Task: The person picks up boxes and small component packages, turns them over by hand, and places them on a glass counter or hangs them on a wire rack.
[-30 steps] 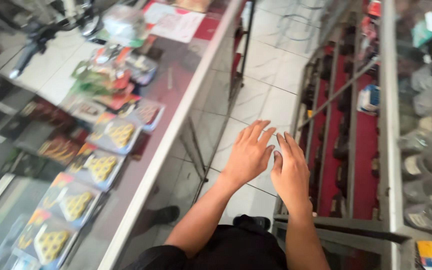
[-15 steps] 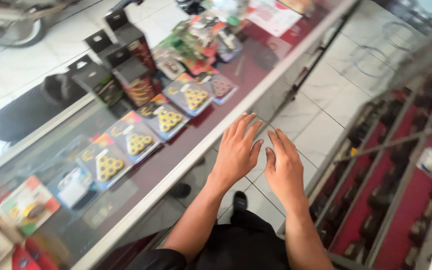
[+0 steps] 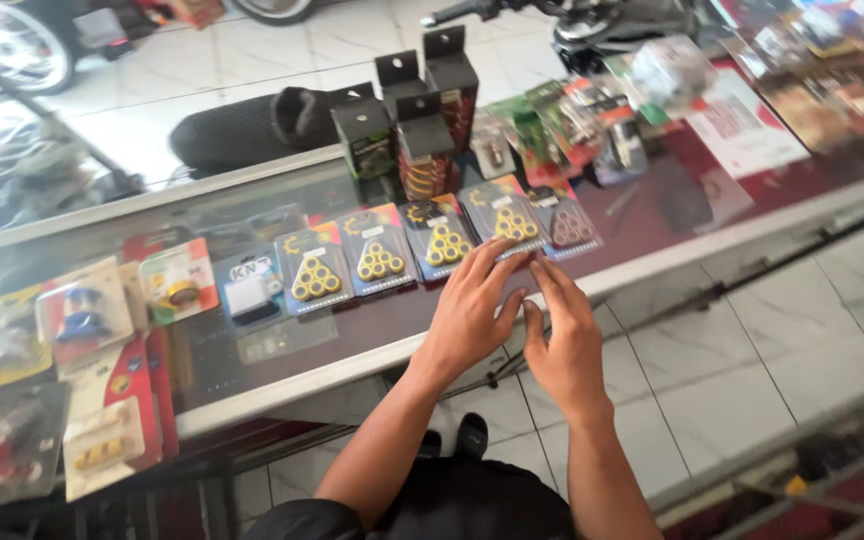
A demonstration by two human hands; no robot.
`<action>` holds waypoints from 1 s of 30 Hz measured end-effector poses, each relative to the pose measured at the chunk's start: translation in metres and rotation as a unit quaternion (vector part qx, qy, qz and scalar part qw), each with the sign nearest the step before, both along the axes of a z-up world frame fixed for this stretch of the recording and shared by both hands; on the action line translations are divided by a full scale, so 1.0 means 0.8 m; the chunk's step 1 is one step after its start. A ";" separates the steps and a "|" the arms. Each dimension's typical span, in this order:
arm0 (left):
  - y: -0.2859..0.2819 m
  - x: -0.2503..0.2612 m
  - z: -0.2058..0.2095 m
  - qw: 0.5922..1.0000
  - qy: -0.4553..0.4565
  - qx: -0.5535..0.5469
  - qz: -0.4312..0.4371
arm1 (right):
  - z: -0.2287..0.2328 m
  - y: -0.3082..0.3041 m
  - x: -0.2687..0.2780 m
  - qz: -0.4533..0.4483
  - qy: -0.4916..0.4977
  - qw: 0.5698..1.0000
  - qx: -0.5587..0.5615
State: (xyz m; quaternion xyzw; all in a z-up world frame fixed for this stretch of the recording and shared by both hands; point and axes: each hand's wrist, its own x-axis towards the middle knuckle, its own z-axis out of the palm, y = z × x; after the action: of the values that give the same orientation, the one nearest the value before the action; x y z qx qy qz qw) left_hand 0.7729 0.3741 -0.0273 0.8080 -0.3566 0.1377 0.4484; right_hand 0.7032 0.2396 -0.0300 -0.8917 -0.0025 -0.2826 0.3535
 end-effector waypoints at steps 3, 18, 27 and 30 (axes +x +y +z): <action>0.002 0.004 0.007 0.999 -0.017 0.005 0.043 | 0.002 -0.009 0.019 0.037 -0.002 0.999 -0.006; 0.078 0.061 0.021 0.956 -0.090 0.040 0.275 | 0.014 0.030 0.111 0.240 -0.058 0.969 -0.027; 0.127 0.177 0.013 0.944 -0.044 0.111 0.308 | 0.032 0.079 0.188 0.257 -0.080 0.958 -0.100; 0.135 0.217 -0.006 0.947 -0.015 0.140 0.289 | 0.034 0.093 0.210 0.234 -0.056 0.965 -0.101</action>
State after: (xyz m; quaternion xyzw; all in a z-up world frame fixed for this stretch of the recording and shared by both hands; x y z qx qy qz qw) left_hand 0.9463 0.4824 -0.0319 0.9288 -0.1300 0.2224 0.2664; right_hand 0.8714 0.3143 -0.0031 -0.8803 -0.2597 -0.2392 0.3169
